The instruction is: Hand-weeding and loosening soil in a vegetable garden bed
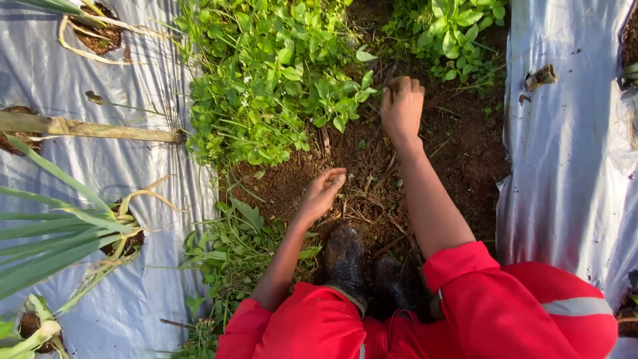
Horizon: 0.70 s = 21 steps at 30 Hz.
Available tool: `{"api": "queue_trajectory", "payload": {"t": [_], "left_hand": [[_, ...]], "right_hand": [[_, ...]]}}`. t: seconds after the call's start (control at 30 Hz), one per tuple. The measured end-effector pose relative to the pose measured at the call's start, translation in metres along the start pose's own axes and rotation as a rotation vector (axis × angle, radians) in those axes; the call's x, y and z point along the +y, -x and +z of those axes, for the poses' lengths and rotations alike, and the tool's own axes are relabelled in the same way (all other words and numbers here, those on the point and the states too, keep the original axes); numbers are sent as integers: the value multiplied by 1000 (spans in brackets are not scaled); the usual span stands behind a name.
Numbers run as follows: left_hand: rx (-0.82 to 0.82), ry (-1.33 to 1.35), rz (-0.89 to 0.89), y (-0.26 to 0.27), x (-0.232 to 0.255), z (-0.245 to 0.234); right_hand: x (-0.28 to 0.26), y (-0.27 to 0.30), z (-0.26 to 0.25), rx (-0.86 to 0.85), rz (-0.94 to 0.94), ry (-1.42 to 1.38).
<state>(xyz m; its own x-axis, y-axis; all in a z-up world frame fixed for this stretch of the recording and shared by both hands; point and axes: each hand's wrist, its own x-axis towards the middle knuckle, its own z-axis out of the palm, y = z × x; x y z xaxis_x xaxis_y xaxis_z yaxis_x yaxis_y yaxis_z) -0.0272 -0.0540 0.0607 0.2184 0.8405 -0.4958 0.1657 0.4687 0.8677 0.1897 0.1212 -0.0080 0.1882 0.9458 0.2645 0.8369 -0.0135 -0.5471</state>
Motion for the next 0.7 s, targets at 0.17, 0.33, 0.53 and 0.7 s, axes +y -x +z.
{"api": "queue_trajectory", "payload": {"t": [0.17, 0.33, 0.53, 0.7], "left_hand": [[-54, 44, -12, 1, 22, 12], [-71, 63, -15, 7, 30, 9], [-72, 81, -60, 14, 40, 0], [-63, 76, -99, 9, 30, 6]], "right_hand": [[4, -22, 57, -429, -142, 318], [-3, -17, 82, -596, -156, 621], [-1, -25, 82, -698, -124, 466], [26, -18, 104, -770, -75, 375]]}}
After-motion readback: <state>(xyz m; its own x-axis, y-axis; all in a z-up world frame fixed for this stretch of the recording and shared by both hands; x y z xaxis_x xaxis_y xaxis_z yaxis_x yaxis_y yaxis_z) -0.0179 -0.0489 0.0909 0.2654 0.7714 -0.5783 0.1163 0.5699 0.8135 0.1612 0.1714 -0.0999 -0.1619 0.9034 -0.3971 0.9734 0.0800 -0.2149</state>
